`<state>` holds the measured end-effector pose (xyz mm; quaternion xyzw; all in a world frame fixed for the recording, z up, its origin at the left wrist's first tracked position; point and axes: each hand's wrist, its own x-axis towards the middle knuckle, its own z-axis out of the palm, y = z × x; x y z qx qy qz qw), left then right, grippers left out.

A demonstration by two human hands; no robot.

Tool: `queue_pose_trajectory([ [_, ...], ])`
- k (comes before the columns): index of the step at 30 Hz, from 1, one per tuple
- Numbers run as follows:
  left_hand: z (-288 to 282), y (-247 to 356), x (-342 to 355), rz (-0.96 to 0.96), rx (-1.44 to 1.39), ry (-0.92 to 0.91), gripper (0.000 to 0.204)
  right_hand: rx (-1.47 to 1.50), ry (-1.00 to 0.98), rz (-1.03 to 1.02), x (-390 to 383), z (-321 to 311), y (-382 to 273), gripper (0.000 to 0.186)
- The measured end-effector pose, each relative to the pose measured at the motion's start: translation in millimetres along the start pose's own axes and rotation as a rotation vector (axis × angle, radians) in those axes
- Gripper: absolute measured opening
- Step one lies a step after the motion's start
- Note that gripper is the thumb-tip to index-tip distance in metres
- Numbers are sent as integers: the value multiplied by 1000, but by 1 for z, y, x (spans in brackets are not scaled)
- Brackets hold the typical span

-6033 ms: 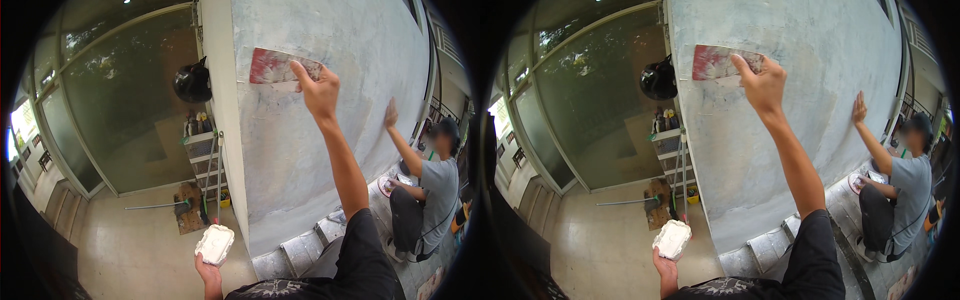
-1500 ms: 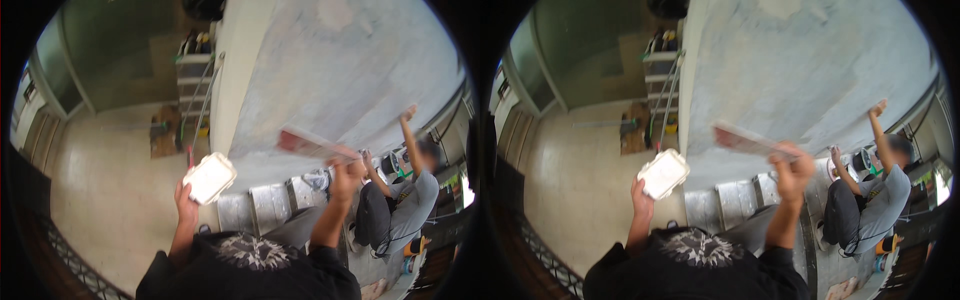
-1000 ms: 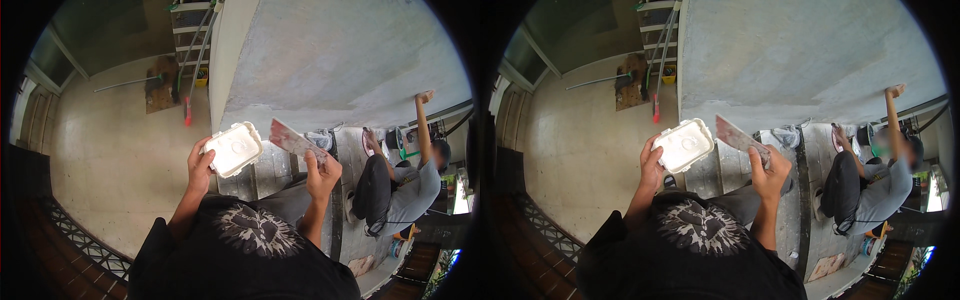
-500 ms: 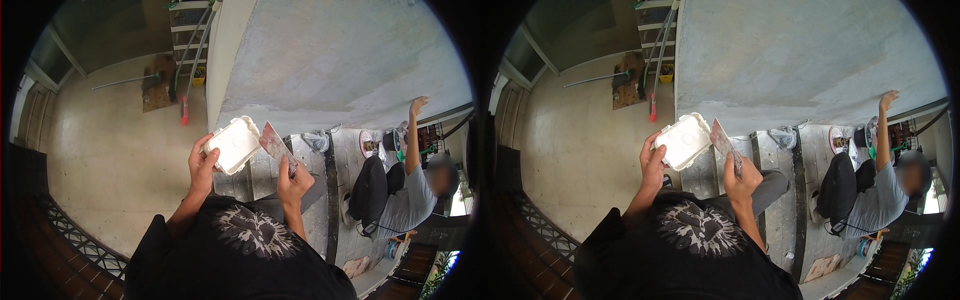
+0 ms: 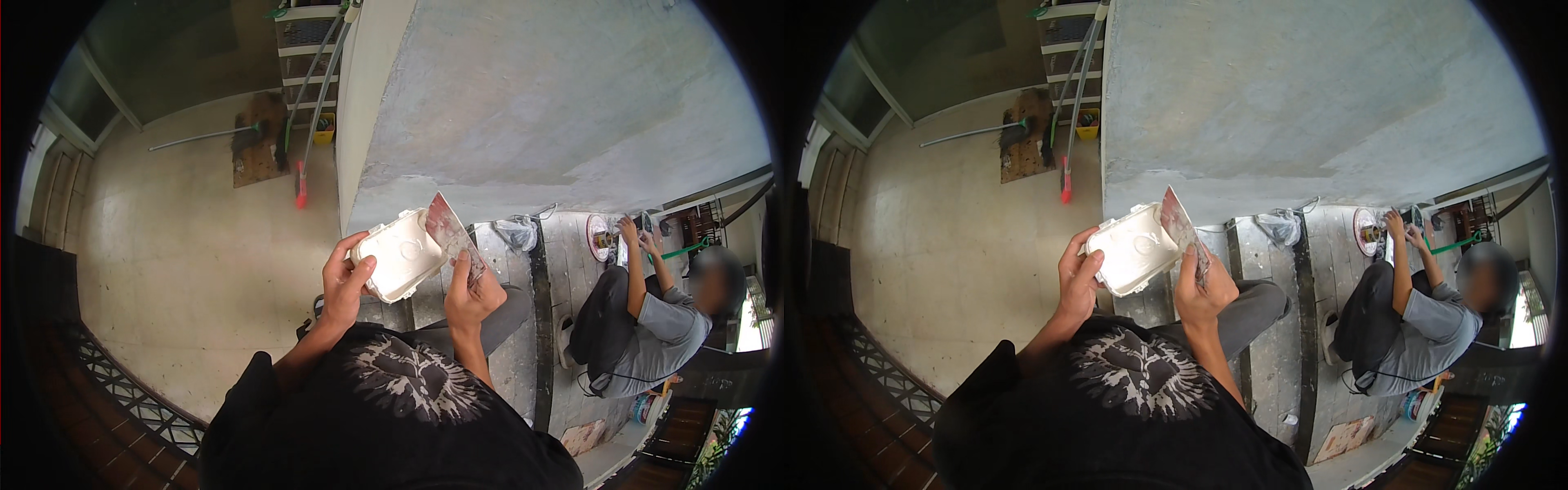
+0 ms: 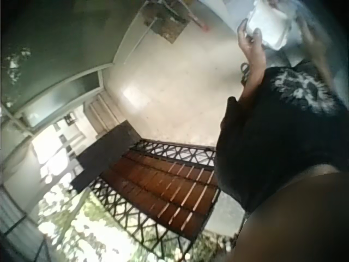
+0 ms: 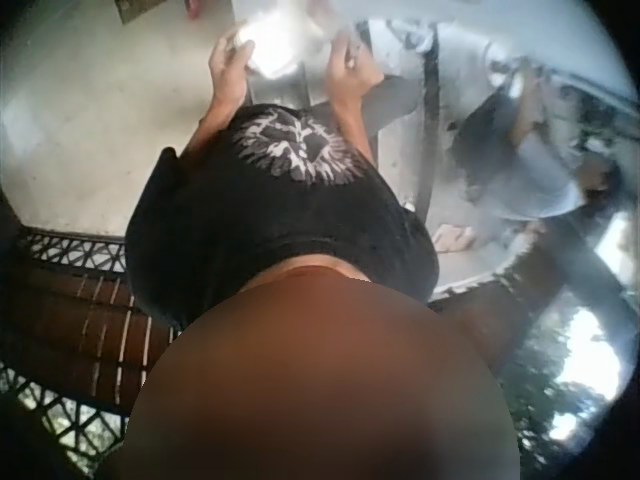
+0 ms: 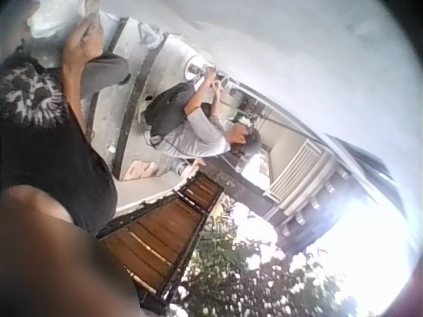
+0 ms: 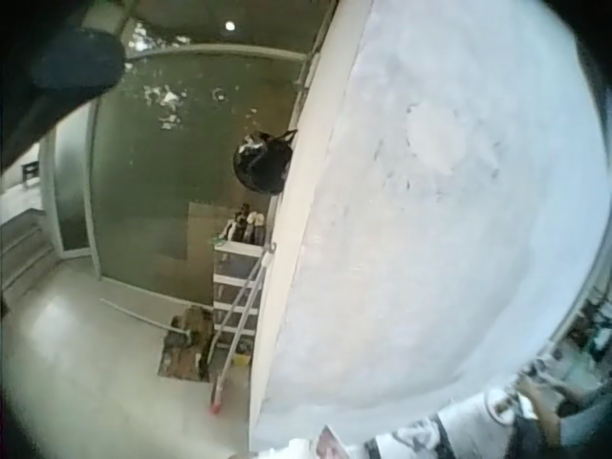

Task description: The person applies wall filler from a plastic container onto a concrete wall using a scraper.

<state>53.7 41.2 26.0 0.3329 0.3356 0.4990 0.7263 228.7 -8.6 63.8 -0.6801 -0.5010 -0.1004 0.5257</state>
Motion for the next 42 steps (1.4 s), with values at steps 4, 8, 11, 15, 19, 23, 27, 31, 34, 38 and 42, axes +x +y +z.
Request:
queue_pose_trajectory([
  [4, -3, 5, 3, -32, -61, -7, 49, 140, -45, 52, 3, -2, 7, 14],
  [8, -3, 8, 9, -47, -142, -9, 48, 295, -64, 44, -1, 0, 29, 15],
  [11, -9, 13, 12, -30, -166, -6, 48, 372, -127, 72, 2, 0, 24, 15],
  [15, -10, 16, 16, -50, -174, -36, 47, 412, -166, 89, 6, -6, 21, 15],
  [19, -10, 16, 16, -51, -175, -54, 48, 389, -75, -44, 13, -17, 13, 16],
  [23, -13, 15, 16, -2, -155, -61, 50, 282, -120, -78, 19, -27, -1, 18],
  [27, -12, 14, 18, 29, -175, -57, 50, 274, -72, -104, 20, -27, -3, 21],
  [31, -12, 14, 18, 34, -179, -51, 50, 382, -39, 162, 13, -25, -2, 22],
  [34, -11, 15, 17, 15, -205, -33, 50, 510, 20, 399, 14, -20, 3, 16],
  [38, -12, 14, 16, -10, -204, -9, 50, 940, 56, 605, 17, -13, 10, 15],
  [42, -12, 14, 16, -14, -172, -22, 51, 810, 66, 579, 15, -13, 4, 15],
])
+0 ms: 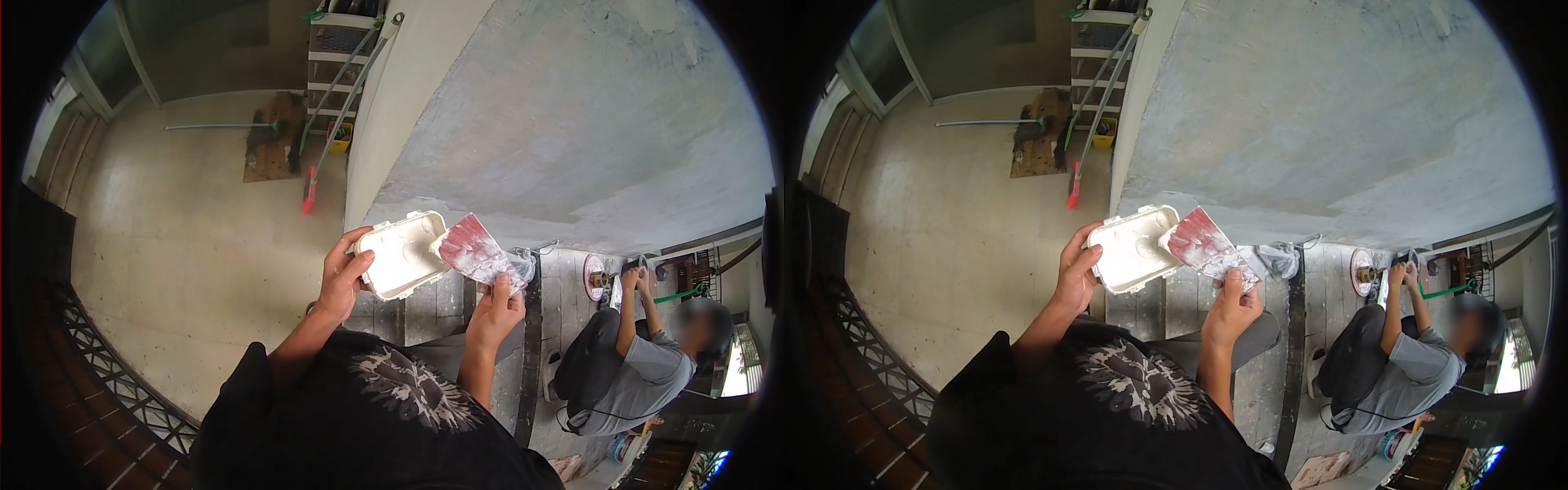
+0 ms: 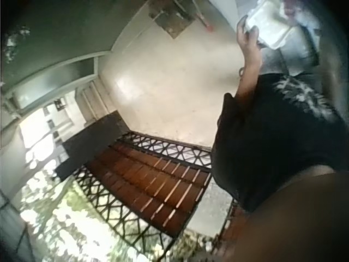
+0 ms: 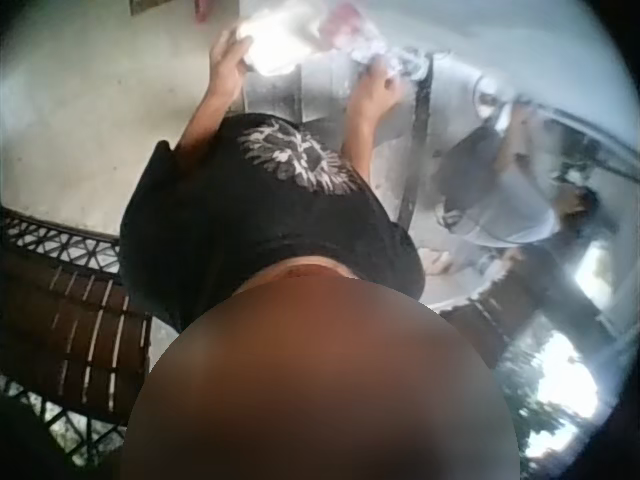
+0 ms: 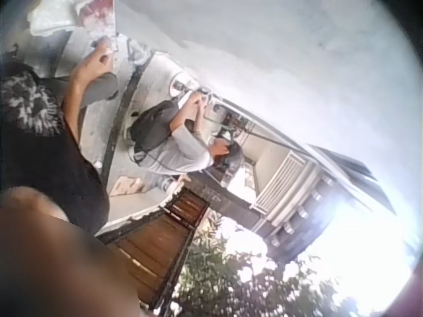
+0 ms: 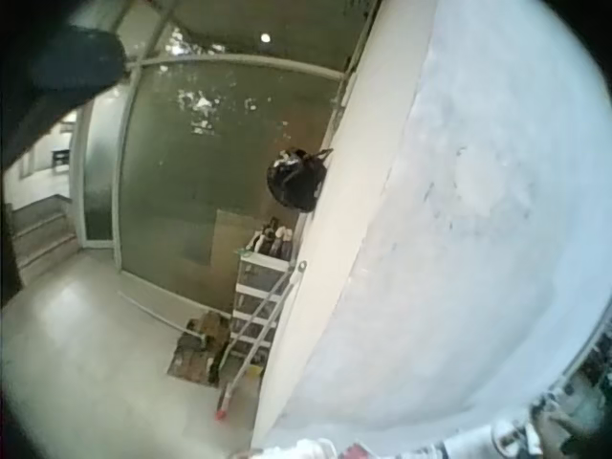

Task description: The person applies wall filler from a plastic container onto a concrete wall using a scraper.

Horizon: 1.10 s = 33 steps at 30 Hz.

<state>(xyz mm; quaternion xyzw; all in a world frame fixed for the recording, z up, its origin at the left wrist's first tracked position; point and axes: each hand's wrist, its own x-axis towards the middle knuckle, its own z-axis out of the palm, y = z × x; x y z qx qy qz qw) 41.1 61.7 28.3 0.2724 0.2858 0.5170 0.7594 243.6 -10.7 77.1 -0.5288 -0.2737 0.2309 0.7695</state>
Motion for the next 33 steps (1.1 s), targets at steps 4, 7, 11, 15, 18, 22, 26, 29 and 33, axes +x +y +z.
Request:
queue_pose_trajectory([
  [4, 1, 0, -1, 45, 65, 9, 52, -158, -41, -67, -4, -5, -1, 16],
  [7, -1, 0, 1, 68, 106, -7, 52, -335, -45, -123, -8, 0, -7, 17],
  [11, -1, 0, 2, 89, 114, -21, 51, -433, -71, -199, -13, 3, -9, 17],
  [15, 2, 2, 1, 64, 79, -11, 51, -477, -121, -274, -13, 1, -10, 13],
  [18, 0, 1, 1, 57, 61, 3, 51, -545, -206, -307, -13, -2, -13, 18],
  [22, -2, 2, 1, 50, 94, -10, 51, -608, -232, -336, -10, -3, -14, 17],
  [26, 2, 3, 1, 57, 76, 5, 51, -553, -243, -313, -10, -5, -13, 16],
  [29, 1, 4, 3, 37, 37, 3, 51, -540, -319, -391, -11, 1, -21, 14],
  [33, -3, 1, 4, 20, 4, 4, 51, -504, -552, -686, -6, 17, -27, 16],
])
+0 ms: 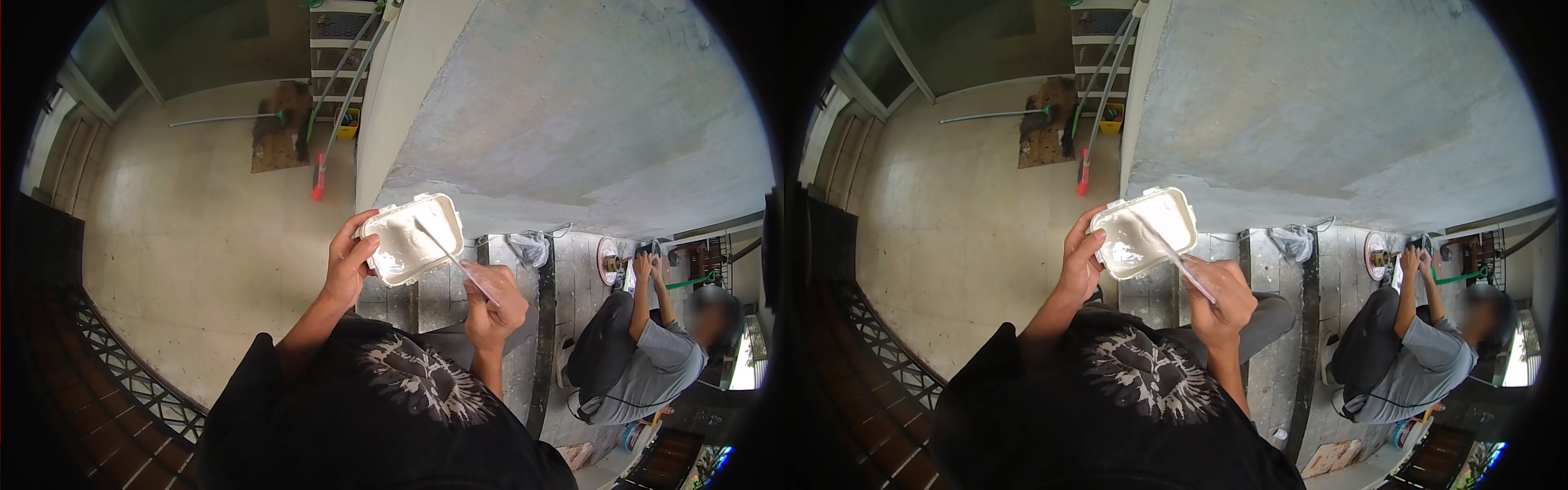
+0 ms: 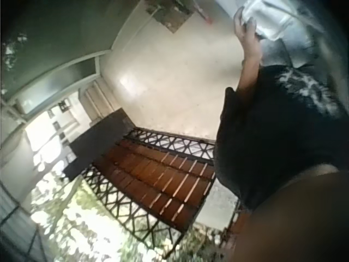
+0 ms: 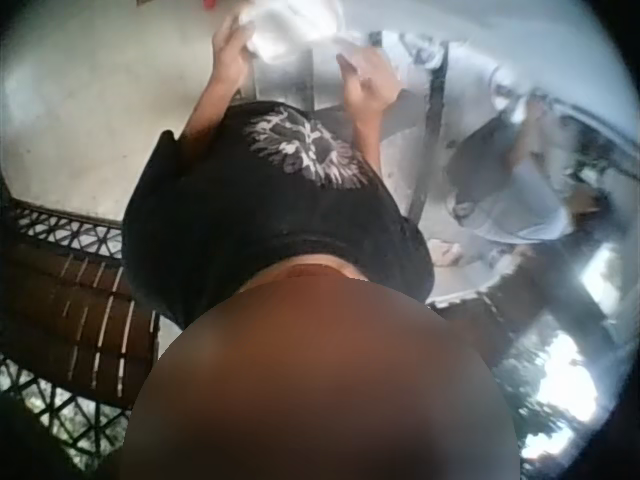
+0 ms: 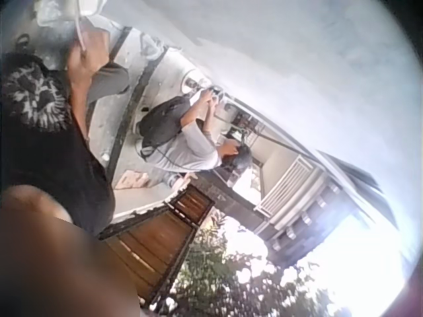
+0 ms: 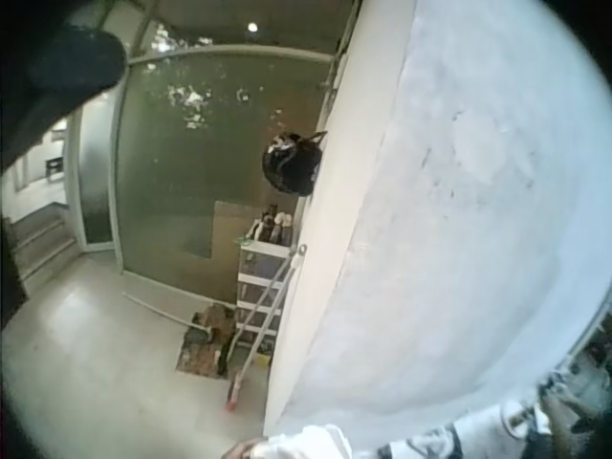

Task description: The person applies wall filler from a plastic container onto a concrete wall using a scraper.

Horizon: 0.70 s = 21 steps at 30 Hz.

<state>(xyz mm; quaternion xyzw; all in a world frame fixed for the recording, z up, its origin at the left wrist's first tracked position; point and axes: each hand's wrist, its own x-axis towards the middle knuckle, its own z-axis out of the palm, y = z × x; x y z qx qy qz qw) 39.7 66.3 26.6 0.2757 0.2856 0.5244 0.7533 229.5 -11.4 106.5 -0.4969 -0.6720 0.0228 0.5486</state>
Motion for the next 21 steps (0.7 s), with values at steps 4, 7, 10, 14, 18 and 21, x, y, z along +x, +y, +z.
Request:
queue_pose_trajectory([
  [4, -4, 1, 0, -19, 12, -58, 50, -11, -59, 97, 1, 14, 2, 15],
  [7, -2, 1, -1, -23, 2, -69, 51, -2, -113, 151, 2, 15, 4, 16],
  [10, -1, 1, -3, -10, -19, -55, 51, -37, -270, 92, 7, 5, 6, 21],
  [14, -3, 3, -4, -22, -13, -37, 51, -36, -140, 99, 8, -1, 3, 18],
  [18, -5, 2, -2, 0, -7, -30, 51, -243, 23, 138, 6, 2, 4, 13],
  [21, -5, -1, -1, 40, -6, -17, 51, -130, 6, 242, 0, 4, 3, 11],
])
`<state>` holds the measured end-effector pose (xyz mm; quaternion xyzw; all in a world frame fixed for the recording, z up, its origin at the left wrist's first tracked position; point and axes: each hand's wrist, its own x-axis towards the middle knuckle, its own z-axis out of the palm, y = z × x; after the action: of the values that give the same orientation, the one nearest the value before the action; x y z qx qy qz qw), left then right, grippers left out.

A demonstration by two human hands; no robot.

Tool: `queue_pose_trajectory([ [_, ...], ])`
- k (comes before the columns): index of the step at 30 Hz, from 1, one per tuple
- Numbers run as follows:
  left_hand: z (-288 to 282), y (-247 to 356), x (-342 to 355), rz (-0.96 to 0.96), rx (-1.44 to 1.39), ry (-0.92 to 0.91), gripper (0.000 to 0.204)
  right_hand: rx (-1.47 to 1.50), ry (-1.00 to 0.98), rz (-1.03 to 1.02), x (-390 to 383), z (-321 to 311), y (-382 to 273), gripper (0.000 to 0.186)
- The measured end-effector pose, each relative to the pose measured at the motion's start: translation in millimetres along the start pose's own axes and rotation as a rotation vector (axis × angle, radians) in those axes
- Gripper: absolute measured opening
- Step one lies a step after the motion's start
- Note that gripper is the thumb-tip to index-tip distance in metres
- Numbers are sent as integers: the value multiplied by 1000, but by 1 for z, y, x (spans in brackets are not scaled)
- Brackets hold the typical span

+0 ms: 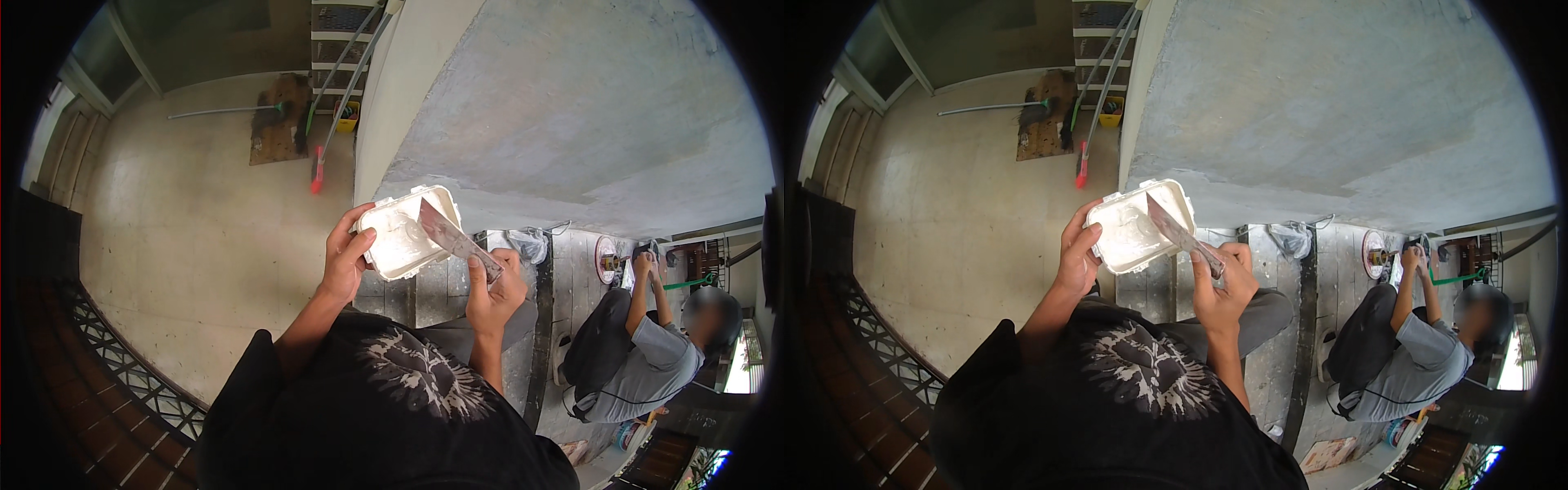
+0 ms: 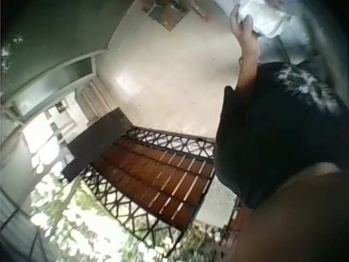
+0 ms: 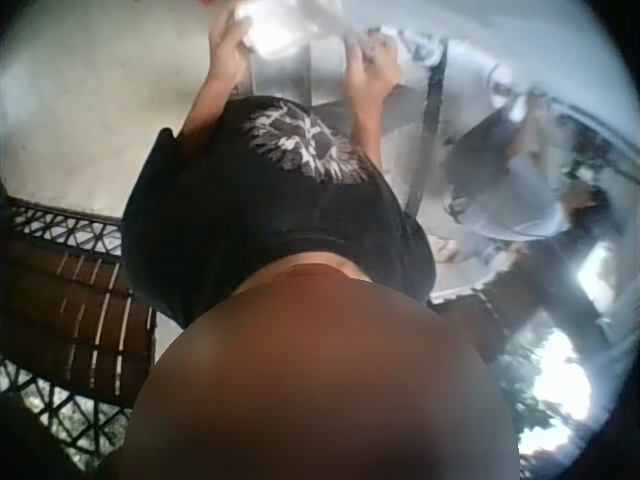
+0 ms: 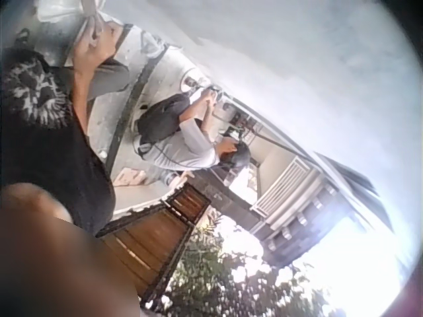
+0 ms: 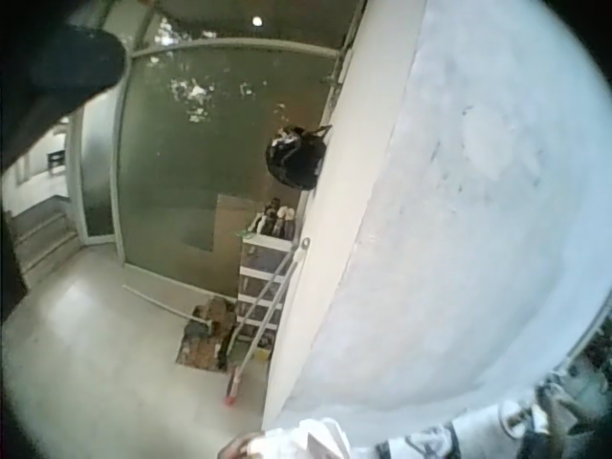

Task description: The person applies wall filler from a plastic container onto a concrete wall using a scraper.

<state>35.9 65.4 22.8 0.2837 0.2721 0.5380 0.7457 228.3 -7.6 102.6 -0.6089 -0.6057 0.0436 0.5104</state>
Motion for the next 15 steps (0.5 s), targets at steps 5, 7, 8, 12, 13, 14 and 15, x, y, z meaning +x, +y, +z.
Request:
queue_pose_trajectory([
  [5, 3, 2, -1, -22, 10, 26, 52, 85, 126, 171, -11, -2, 13, 13],
  [7, 1, 1, -1, -16, 24, 24, 52, 78, 165, 209, -10, -3, 14, 14],
  [8, 0, 1, -1, -9, 34, 22, 52, -19, 133, 162, -9, -4, 13, 15],
  [12, 0, 2, -1, -27, 60, 8, 52, -106, 18, 42, -11, 1, 15, 18],
  [13, 0, 0, 0, -29, 55, 16, 51, -108, 21, 44, -13, 4, 13, 18],
  [14, 0, 0, 1, -32, 50, 23, 51, 28, 43, 166, -15, 7, 10, 17],
  [15, 1, 0, 0, -33, 51, 24, 51, 167, 63, 287, -17, 10, 8, 17],
])
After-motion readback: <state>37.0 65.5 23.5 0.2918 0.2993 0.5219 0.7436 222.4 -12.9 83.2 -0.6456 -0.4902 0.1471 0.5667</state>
